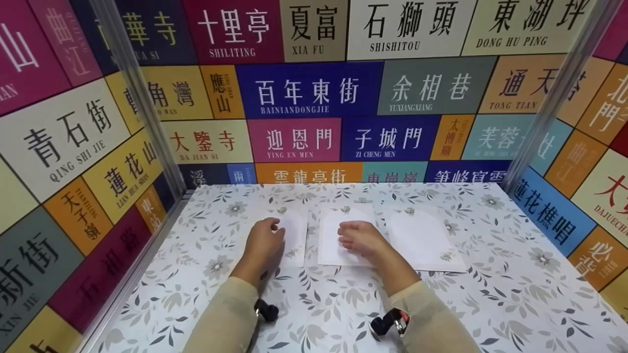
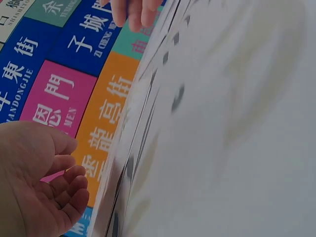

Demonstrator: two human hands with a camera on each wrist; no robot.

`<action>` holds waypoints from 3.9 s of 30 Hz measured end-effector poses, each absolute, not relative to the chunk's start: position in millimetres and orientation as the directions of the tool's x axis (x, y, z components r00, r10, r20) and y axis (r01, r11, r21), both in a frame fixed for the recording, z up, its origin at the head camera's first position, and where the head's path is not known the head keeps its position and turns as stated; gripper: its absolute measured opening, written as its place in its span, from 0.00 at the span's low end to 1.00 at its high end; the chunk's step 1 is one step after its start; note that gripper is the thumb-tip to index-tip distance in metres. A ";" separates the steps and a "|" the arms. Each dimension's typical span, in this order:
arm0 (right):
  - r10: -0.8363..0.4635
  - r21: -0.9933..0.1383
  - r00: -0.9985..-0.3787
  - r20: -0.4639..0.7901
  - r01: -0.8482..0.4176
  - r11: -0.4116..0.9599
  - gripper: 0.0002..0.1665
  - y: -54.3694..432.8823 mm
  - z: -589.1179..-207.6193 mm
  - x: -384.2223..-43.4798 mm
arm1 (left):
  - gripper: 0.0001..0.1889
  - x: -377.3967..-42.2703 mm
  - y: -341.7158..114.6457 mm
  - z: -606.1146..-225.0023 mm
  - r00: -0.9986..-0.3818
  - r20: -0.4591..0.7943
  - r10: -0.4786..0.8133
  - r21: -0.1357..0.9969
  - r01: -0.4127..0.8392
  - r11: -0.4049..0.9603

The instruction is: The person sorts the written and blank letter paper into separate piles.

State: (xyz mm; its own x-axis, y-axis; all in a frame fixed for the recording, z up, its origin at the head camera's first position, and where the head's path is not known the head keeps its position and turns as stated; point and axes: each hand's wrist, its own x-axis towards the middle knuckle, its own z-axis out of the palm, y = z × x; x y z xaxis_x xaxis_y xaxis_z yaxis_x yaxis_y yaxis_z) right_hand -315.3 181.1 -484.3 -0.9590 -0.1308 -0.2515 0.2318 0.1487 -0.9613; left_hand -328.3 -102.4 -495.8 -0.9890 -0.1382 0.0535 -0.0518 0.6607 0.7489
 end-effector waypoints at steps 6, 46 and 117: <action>-0.089 -0.951 -0.958 -0.272 0.254 0.174 0.35 208.1 -486.6 -315.3 | 0.22 -334.3 -73.2 -492.7 -0.993 0.005 -0.114 0.748 -0.072 0.660; -0.194 -0.690 -0.965 -0.175 -0.020 0.723 0.46 266.0 -496.4 -299.4 | 0.46 -321.7 -9.3 -497.6 -0.920 -0.149 0.361 0.559 0.223 0.798; -0.071 -0.720 -0.990 -0.120 0.037 0.693 0.43 264.2 -487.6 -301.7 | 0.34 -322.1 0.3 -498.0 -0.967 -0.099 0.233 0.577 0.135 0.806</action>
State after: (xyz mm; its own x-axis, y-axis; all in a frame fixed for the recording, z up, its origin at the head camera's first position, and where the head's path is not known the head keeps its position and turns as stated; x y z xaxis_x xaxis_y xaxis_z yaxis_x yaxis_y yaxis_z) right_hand -301.7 264.2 -487.6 -0.9902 -0.0711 -0.1199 0.0375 0.6925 -0.7204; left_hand -322.1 0.3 -498.0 -0.9673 0.2335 -0.0991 0.1354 0.8058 0.5765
